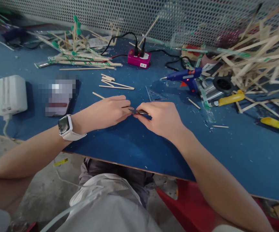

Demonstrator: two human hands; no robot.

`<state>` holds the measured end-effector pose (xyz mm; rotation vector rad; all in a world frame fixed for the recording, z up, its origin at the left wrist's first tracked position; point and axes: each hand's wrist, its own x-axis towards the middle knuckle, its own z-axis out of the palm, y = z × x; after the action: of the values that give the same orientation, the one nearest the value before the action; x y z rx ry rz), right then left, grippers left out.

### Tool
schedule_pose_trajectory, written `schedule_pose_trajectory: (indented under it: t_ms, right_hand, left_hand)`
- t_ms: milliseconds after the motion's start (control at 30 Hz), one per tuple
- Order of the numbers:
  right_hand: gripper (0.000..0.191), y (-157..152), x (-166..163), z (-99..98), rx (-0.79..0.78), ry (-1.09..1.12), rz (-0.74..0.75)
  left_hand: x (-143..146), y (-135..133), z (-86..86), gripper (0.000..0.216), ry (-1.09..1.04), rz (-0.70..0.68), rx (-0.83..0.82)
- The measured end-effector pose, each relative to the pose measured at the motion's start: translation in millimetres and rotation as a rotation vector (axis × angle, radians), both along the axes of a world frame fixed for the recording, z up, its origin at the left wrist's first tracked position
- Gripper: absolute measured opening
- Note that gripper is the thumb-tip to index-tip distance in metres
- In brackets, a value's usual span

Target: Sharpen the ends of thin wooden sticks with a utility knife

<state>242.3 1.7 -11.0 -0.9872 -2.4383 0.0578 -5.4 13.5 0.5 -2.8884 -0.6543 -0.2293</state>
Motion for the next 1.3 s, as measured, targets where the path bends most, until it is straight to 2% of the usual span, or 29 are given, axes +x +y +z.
schedule_pose_trajectory:
  t_ms: [100, 233, 400, 433, 500, 567, 667, 733, 800, 933, 967, 1000, 1033, 1100, 1167, 1233, 1300]
  right_hand:
    - [0.007, -1.9, -1.0, 0.6, -0.004, 0.044, 0.039]
    - [0.007, -7.4, -5.4, 4.3, -0.011, 0.118, -0.021]
    - [0.006, -11.9, -11.2, 11.7, 0.032, 0.283, -0.247]
    - [0.007, -12.0, -11.5, 13.0, 0.02, 0.316, -0.265]
    - [0.008, -12.2, -11.1, 15.1, -0.026, 0.365, -0.246]
    - [0.008, -12.9, -10.1, 16.4, -0.074, 0.377, -0.174]
    - [0.005, -16.7, -9.3, 17.0, -0.098, 0.347, -0.03]
    - [0.007, -21.0, -9.7, 17.1, -0.113, 0.327, 0.04]
    - [0.011, -25.3, -10.2, 17.4, -0.151, 0.325, 0.082]
    - [0.016, -25.2, -6.5, 18.1, -0.182, 0.272, 0.126]
    - [0.016, -22.4, -3.9, 18.1, -0.156, 0.227, 0.129]
    - [0.015, -18.5, -0.6, 17.9, -0.122, 0.171, 0.131]
    - [0.013, -13.9, 3.0, 17.7, -0.088, 0.107, 0.132]
    - [0.01, -3.8, 10.7, 17.0, -0.03, -0.012, 0.101]
    - [0.009, 4.8, 16.7, 16.9, 0.017, -0.096, 0.006]
    - [0.01, 9.6, 18.9, 18.2, 0.095, -0.137, -0.088]
    - [0.011, 9.3, 16.7, 21.1, 0.209, -0.104, -0.182]
  left_hand:
    - [-1.2, 3.0, -1.4, 0.02, -0.065, -0.018, 0.01]
    - [-2.4, 5.8, 0.4, 0.026, -0.23, -0.015, -0.003]
    - [-1.1, 0.4, 3.9, 0.022, -0.712, 0.134, 0.023]
    - [0.4, -0.9, 3.3, 0.018, -0.841, 0.121, 0.024]
    - [4.5, -1.5, 0.8, 0.012, -1.0, 0.237, -0.289]
    - [8.6, 0.7, -2.6, 0.018, -1.163, 0.263, -0.629]
    - [11.1, 6.8, -6.9, 0.03, -1.347, 0.241, -0.899]
    - [10.0, 10.4, -9.1, 0.034, -1.384, 0.22, -0.961]
    - [6.9, 13.6, -11.0, 0.035, -1.345, 0.202, -0.856]
    - [-3.1, 20.4, -11.8, 0.013, -1.078, 0.245, -0.318]
    - [-5.9, 21.7, -10.3, 0.012, -0.965, 0.204, -0.166]
    - [-8.5, 22.3, -8.1, 0.009, -0.82, 0.17, -0.097]
    - [-10.7, 22.3, -5.2, 0.007, -0.672, 0.181, -0.098]
    - [-13.3, 20.4, 0.8, 0.023, -0.374, 0.169, -0.157]
    - [-13.3, 17.1, 4.8, 0.037, -0.181, 0.201, -0.275]
    - [-11.3, 13.6, 5.9, 0.04, -0.1, 0.263, -0.389]
    - [-8.3, 10.3, 5.6, 0.038, -0.151, 0.287, -0.465]
